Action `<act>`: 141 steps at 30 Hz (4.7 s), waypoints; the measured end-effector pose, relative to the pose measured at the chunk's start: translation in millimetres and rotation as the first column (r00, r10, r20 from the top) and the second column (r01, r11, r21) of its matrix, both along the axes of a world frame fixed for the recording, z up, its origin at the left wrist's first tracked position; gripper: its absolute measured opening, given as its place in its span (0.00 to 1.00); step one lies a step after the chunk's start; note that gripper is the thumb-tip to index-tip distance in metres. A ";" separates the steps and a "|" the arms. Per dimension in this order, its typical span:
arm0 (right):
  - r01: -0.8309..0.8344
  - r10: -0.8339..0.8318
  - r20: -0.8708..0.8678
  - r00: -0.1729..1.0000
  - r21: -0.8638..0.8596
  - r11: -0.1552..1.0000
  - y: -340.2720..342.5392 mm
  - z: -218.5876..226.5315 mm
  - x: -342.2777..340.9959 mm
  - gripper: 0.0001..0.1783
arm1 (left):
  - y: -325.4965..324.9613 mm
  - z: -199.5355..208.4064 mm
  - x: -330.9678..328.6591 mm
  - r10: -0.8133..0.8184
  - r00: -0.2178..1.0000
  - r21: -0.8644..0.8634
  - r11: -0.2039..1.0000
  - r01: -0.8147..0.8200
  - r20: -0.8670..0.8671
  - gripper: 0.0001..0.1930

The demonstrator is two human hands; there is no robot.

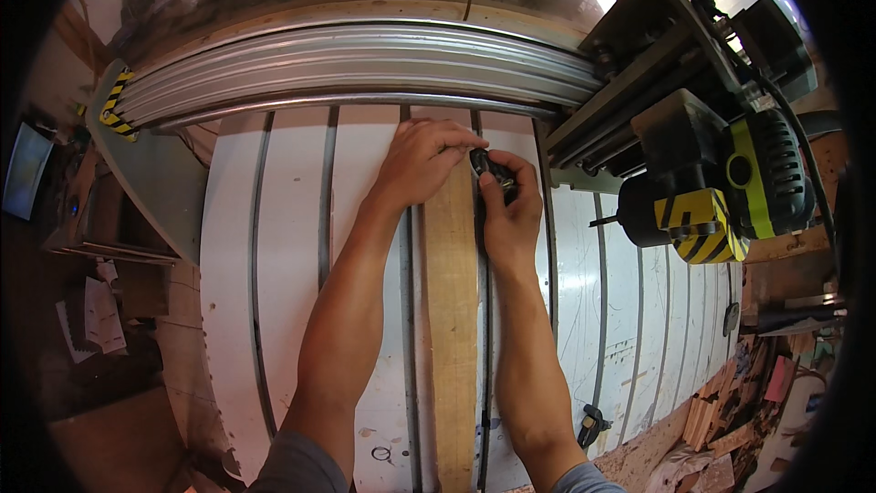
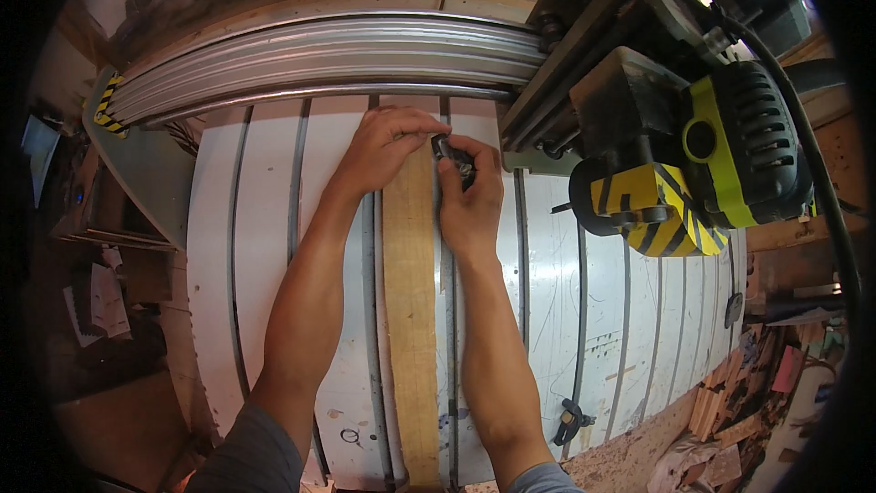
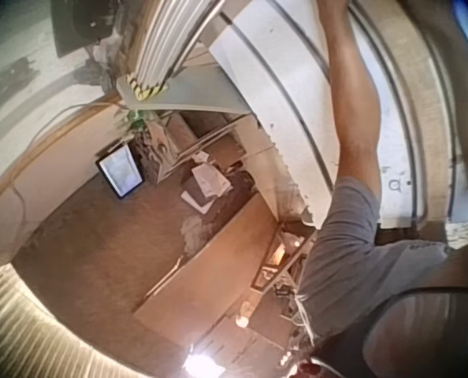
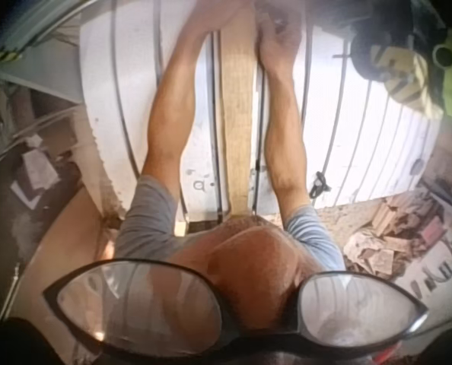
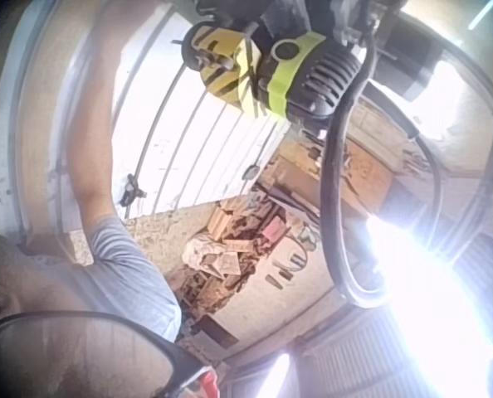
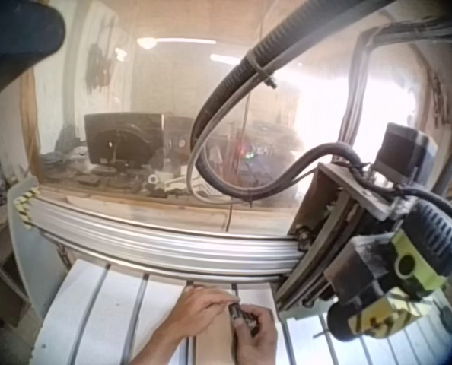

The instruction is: The person prepares a CNC machine by placing a wooden board on the bed, adjusting a sensor module on the board, and then positioning the machine head over the sensor.

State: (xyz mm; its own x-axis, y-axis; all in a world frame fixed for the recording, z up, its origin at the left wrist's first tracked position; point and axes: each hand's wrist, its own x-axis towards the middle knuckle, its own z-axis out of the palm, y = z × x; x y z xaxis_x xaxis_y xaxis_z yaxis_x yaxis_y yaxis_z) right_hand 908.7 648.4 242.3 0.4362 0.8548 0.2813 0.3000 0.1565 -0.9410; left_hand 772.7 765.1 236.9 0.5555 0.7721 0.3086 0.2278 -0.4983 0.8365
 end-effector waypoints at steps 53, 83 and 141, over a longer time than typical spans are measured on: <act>0.027 -0.031 -0.117 0.993 -0.040 0.999 2.6 0.4 -5.3 0.14 | -4.6 -2.3 0.2 0.050 0.992 0.148 0.988 -0.033 -0.116 0.21; -0.010 0.189 0.752 0.632 -0.235 0.972 -29.4 69.9 1.8 0.23 | -5.6 0.7 -9.4 0.048 0.997 0.041 0.998 -0.046 -0.060 0.17; 0.113 0.222 0.812 0.539 -0.331 0.937 -13.0 90.6 -4.2 0.15 | -0.8 9.8 -16.2 -0.028 0.987 -0.109 0.993 0.046 0.157 0.11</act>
